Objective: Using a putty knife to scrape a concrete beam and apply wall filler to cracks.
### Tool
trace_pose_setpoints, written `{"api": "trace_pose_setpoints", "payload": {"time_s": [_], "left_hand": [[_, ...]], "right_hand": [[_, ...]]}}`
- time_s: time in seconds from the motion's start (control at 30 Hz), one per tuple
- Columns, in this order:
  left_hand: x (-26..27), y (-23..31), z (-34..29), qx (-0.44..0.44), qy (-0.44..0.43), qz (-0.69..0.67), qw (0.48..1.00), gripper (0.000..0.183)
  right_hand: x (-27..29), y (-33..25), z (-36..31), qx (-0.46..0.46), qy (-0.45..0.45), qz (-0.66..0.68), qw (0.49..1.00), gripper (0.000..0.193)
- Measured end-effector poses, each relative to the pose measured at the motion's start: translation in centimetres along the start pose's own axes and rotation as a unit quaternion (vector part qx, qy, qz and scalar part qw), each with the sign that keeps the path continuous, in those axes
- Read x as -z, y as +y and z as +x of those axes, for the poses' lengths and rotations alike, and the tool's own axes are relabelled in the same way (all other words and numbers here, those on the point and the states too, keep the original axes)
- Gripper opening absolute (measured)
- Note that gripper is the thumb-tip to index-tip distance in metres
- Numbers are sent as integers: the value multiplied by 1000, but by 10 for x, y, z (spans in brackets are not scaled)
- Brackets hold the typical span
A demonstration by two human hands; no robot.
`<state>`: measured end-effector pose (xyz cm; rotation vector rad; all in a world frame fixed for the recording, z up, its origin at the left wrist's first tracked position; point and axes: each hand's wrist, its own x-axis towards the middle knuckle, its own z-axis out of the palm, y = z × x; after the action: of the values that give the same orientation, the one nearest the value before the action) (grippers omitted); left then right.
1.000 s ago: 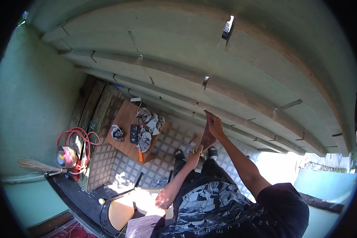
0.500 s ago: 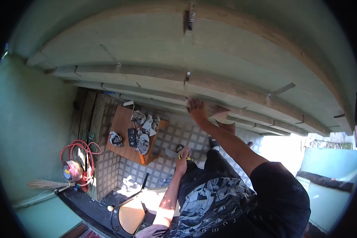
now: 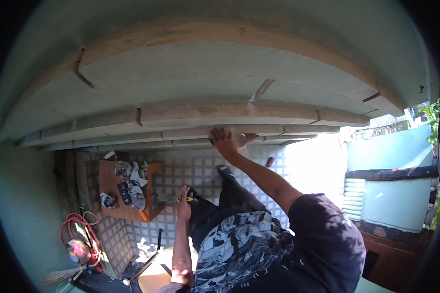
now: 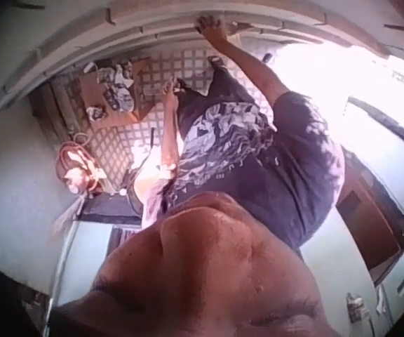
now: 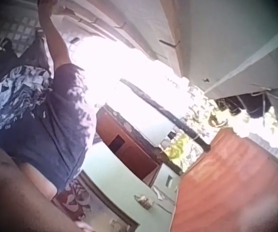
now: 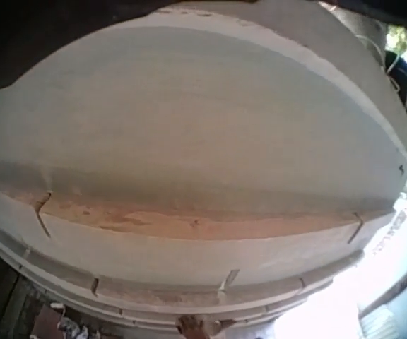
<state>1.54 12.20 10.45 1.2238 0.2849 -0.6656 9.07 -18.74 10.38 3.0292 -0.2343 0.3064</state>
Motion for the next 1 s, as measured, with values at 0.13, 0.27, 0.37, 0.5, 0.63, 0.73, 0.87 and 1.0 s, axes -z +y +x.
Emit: {"api": "trace_pose_setpoints", "payload": {"time_s": [0.13, 0.27, 0.37, 0.5, 0.63, 0.73, 0.87, 1.0], "left_hand": [[-22, 6, -1, 43, 59, -98, 993, 35], [-47, -10, -7, 42, 85, -97, 991, 36], [-70, -9, -14, 33, 90, -77, 992, 34], [-86, -17, -26, 21, 94, -74, 993, 31], [-95, -22, -35, 22, 126, -108, 986, 33], [-93, -22, -38, 11, 139, -122, 983, 33], [-78, -25, -39, 11, 143, -142, 979, 29], [-81, -15, -38, 22, 143, -135, 980, 31]], "right_hand": [[12, 71, -45, -16, -30, -74, 997, 44], [21, 144, -82, 33, -69, -94, 993, 49], [16, 185, -107, -31, -114, -116, 986, 52], [26, 219, -126, -206, -119, -49, 970, 56], [38, 211, -118, -356, -131, 33, 925, 51], [34, 191, -103, -380, -152, 49, 911, 50], [20, 123, -55, -328, -181, -56, 926, 54], [7, 30, -27, -92, -180, 10, 979, 47]]}}
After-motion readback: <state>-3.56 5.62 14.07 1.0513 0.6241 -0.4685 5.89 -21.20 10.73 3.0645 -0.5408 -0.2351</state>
